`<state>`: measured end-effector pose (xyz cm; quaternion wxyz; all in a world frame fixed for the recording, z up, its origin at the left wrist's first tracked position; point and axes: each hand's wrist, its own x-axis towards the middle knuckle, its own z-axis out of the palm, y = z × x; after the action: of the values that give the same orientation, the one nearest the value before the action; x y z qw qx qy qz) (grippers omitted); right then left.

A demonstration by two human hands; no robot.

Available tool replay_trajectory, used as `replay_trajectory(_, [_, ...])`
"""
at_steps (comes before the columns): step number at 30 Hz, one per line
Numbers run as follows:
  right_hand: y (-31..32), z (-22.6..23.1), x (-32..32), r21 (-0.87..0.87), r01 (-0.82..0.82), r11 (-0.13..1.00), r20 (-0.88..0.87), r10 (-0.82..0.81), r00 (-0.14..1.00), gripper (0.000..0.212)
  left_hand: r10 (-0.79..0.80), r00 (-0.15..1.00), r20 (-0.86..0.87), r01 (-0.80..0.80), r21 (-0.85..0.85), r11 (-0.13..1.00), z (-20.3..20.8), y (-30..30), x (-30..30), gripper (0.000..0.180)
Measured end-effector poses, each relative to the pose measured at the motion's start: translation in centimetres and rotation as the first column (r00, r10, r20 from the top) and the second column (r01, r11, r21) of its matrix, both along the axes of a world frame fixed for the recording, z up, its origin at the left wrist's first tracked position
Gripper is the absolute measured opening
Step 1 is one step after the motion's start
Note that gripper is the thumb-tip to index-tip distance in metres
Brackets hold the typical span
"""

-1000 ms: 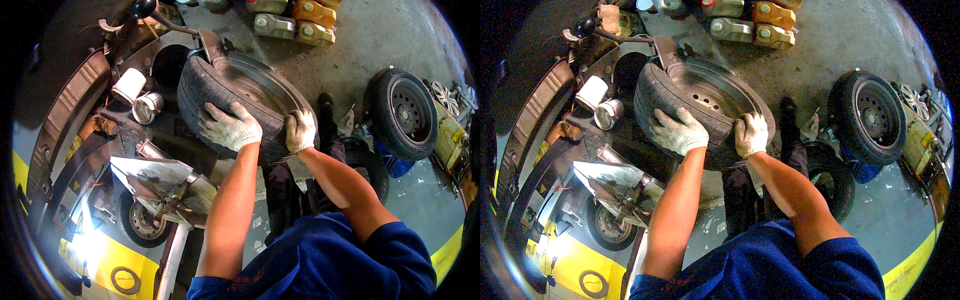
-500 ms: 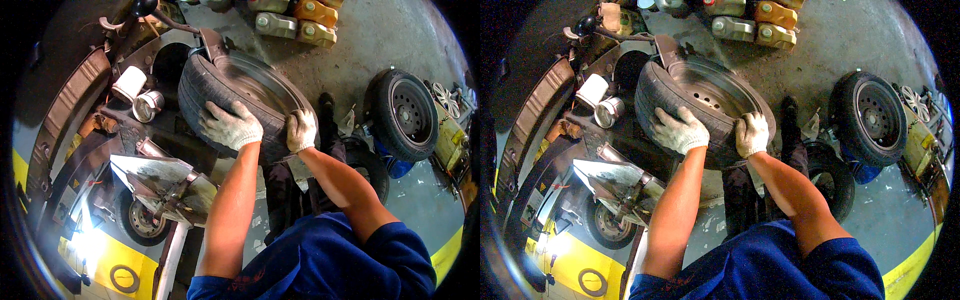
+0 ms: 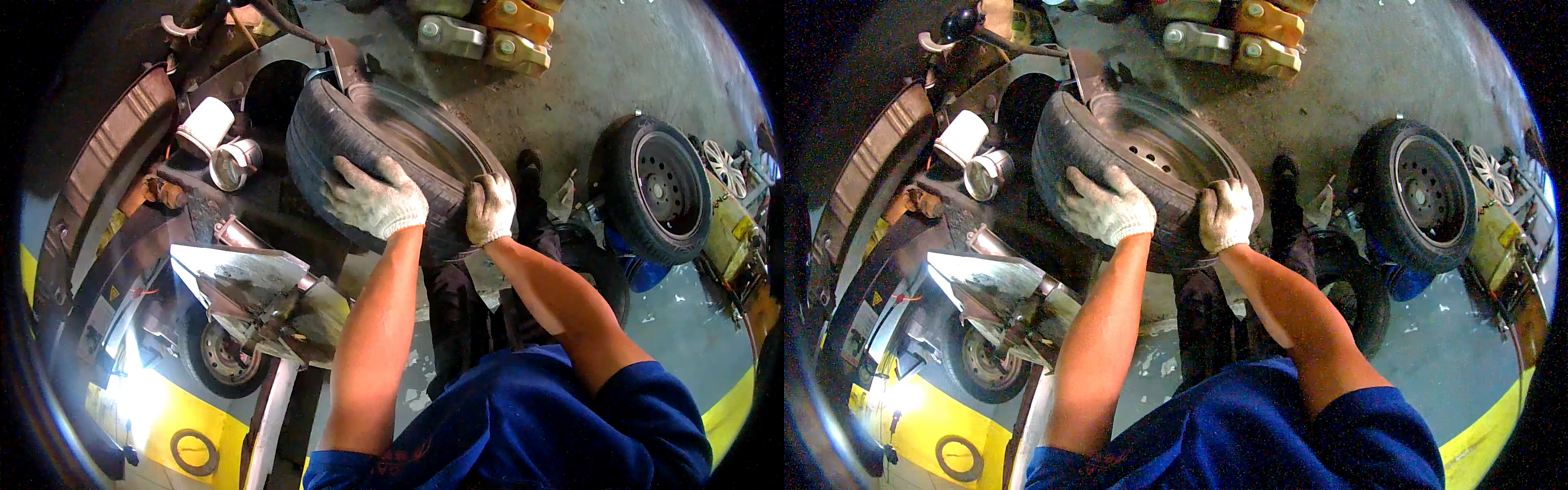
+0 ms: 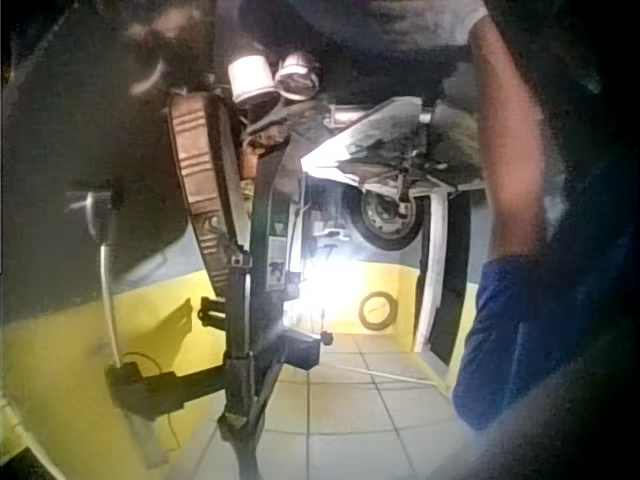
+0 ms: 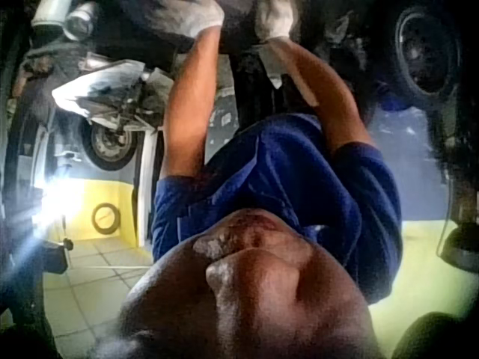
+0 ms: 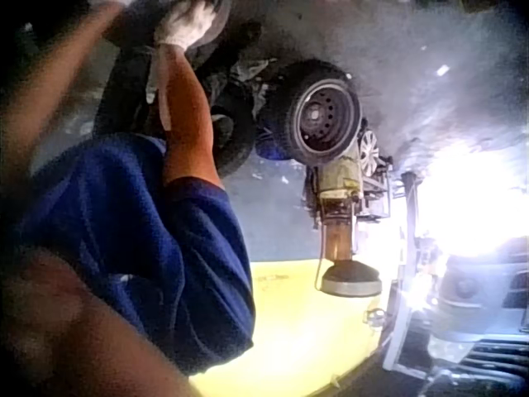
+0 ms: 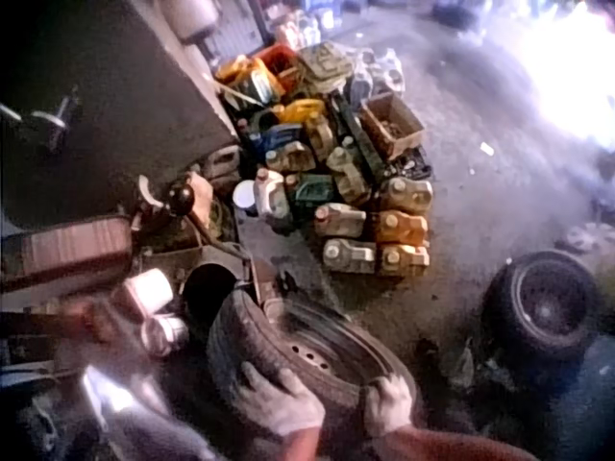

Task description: The person operates a tire changing machine to mount a tire onto a rim. They secure the tire on the machine, use a pry bar to assist the bead, and manually rotate the tire to seat it onto the rim. The person then removes the assembled wheel from the machine and places it on the floor.

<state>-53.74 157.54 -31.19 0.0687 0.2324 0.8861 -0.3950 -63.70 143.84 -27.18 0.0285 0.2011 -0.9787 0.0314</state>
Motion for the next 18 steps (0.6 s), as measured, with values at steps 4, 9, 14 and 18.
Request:
replay_trajectory(4, [-0.14,0.18,-0.15,0.001,0.011,1.000,-0.015,-0.011,1.000,0.016,0.054,0.996,0.073,-0.061,0.106,0.992,0.59,-0.04,-0.05,0.072])
replay_trajectory(9, [-0.05,-0.02,0.05,0.008,-0.007,1.000,-0.013,0.008,1.000,0.015,0.056,0.996,0.068,-0.061,0.081,0.995,0.48,0.07,-0.08,0.071])
replay_trajectory(14, [-0.10,0.20,-0.04,-0.009,0.005,1.000,-0.007,-0.005,1.000,0.016,0.044,0.998,0.046,-0.046,0.032,0.998,0.12,0.00,0.05,0.074])
replay_trajectory(18, [-0.06,-0.10,0.19,-0.020,0.003,1.000,-0.006,-0.004,1.000,0.016,0.031,0.999,0.033,-0.032,0.033,0.999,-0.02,-0.17,0.15,0.075])
